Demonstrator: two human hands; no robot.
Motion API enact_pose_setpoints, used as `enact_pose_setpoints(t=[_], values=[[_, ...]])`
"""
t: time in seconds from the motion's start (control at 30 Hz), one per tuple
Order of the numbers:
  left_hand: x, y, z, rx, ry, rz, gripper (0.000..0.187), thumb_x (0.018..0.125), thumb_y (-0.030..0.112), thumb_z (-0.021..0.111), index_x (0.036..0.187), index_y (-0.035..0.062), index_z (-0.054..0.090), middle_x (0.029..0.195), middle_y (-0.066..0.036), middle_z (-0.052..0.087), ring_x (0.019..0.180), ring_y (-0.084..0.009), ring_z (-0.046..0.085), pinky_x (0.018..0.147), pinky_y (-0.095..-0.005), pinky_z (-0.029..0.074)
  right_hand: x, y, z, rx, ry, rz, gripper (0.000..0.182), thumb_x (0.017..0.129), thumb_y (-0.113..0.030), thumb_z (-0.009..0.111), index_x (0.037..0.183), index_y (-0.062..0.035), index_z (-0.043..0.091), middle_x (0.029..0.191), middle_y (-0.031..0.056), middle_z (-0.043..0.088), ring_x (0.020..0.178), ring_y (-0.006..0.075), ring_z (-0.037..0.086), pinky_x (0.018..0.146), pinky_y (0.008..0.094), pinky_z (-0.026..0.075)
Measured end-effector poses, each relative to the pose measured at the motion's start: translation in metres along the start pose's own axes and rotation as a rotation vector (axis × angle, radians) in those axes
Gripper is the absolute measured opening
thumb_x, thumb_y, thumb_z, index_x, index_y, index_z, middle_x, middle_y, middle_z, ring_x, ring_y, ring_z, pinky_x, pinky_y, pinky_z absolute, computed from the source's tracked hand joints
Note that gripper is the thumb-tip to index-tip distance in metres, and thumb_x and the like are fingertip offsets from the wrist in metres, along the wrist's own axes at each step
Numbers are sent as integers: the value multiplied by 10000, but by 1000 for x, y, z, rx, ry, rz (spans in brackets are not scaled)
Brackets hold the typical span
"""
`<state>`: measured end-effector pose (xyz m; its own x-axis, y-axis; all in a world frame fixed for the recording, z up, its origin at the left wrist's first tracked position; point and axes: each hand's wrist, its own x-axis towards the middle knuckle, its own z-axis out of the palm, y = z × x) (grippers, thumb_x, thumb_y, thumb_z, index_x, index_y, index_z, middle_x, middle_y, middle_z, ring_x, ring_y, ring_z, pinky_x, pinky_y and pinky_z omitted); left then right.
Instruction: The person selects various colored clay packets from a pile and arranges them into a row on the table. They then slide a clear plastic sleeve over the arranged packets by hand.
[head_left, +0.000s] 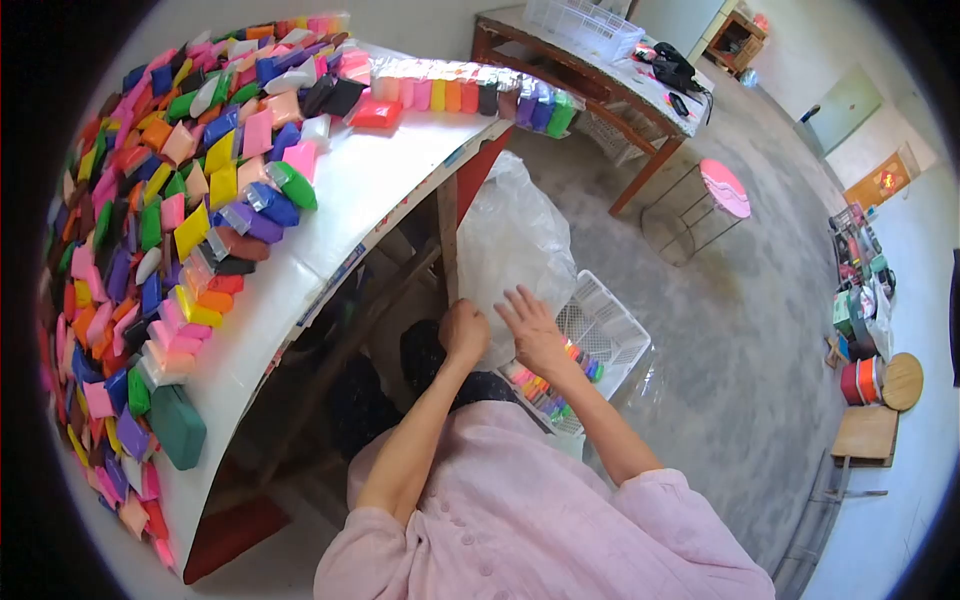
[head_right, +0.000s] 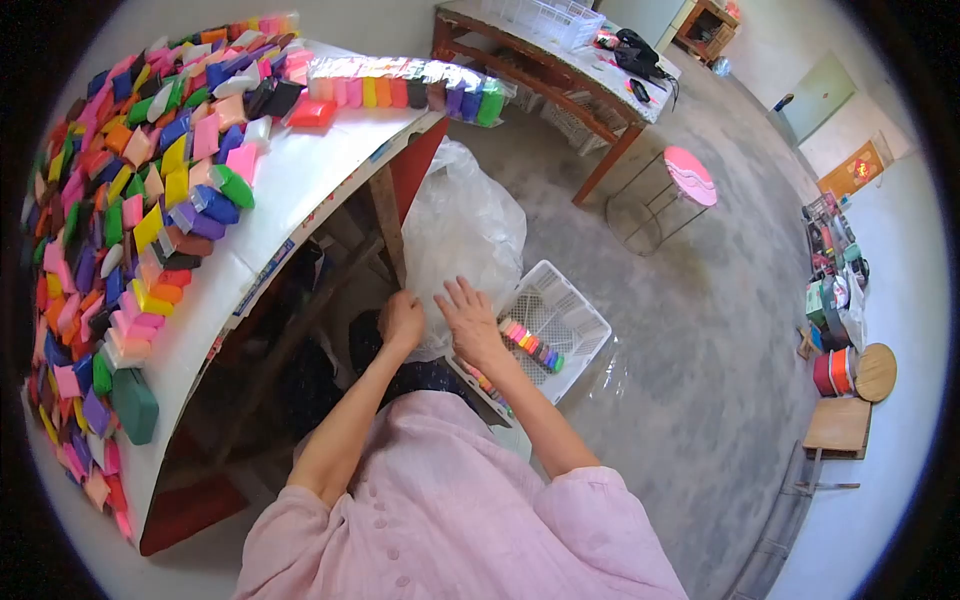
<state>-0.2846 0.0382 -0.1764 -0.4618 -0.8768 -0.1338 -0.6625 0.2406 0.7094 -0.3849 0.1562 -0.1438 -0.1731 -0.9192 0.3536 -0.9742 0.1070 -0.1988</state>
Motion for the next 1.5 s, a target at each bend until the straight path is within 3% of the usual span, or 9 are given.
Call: enact_pose_setpoints(t=[0.07,0.37,0.6,0.7,0.93,1.03,1.1,1.23,1.5], values=[[3,-11,1,-158,71,13,327,850,237,648,1030,-33,605,951,-237,671,940,-398,652,804,-481,495,-6,8,15,-84,-448,33,293,709,2,586,998,-16,634,985,153,659,1065,343,607,954,456,420],[-46,-22,-42,-633,163,38,164,900,126,609,896,-38,624,748,-109,643,692,-195,585,680,-351,472,15,-3,-30,89,-801,176,202,770,-40,555,942,11,649,977,217,653,962,391,646,820,491,508],[-80,-22,-54,-689,87,-44,143,936,135,589,957,1,637,701,-49,608,618,-119,555,580,-288,445,111,45,17,-2,-585,277,216,809,-77,511,909,1,686,931,240,687,859,394,683,783,472,546],[-97,-20,-58,-625,74,-60,134,938,134,588,961,8,630,692,-41,599,611,-118,561,569,-285,443,143,61,51,56,-699,426,218,815,-116,552,948,-31,703,989,234,693,1017,361,664,773,450,559],[-117,-28,-67,-635,80,-87,136,947,134,592,966,2,621,725,-42,609,631,-97,564,574,-260,448,112,133,209,23,-394,517,298,811,-126,550,1057,-22,683,1063,405,590,1099,572,541,941,476,509],[-118,-33,-65,-661,55,-94,132,946,133,596,978,8,625,722,-31,607,633,-94,563,573,-251,443,96,132,214,11,-96,710,278,822,-170,534,997,-43,709,1070,356,618,1096,524,563,933,475,504],[-119,-34,-60,-707,38,-110,129,946,133,598,980,12,626,714,-27,603,628,-95,556,573,-251,440,91,169,249,83,-275,559,258,823,-190,537,932,-54,727,1087,294,643,1098,474,581,913,468,507],[-118,-36,-53,-702,25,-92,121,946,129,596,982,18,627,698,-21,592,622,-96,540,576,-257,433,107,130,176,212,-334,719,256,826,-231,545,783,-76,744,1017,161,695,1064,372,619,875,451,510],[-121,-31,-59,-685,26,-111,110,944,126,590,973,26,625,677,-12,576,618,-93,524,575,-260,423,124,96,146,115,115,536,201,789,-101,595,972,-54,665,1290,254,478,1032,385,621,856,448,523]])
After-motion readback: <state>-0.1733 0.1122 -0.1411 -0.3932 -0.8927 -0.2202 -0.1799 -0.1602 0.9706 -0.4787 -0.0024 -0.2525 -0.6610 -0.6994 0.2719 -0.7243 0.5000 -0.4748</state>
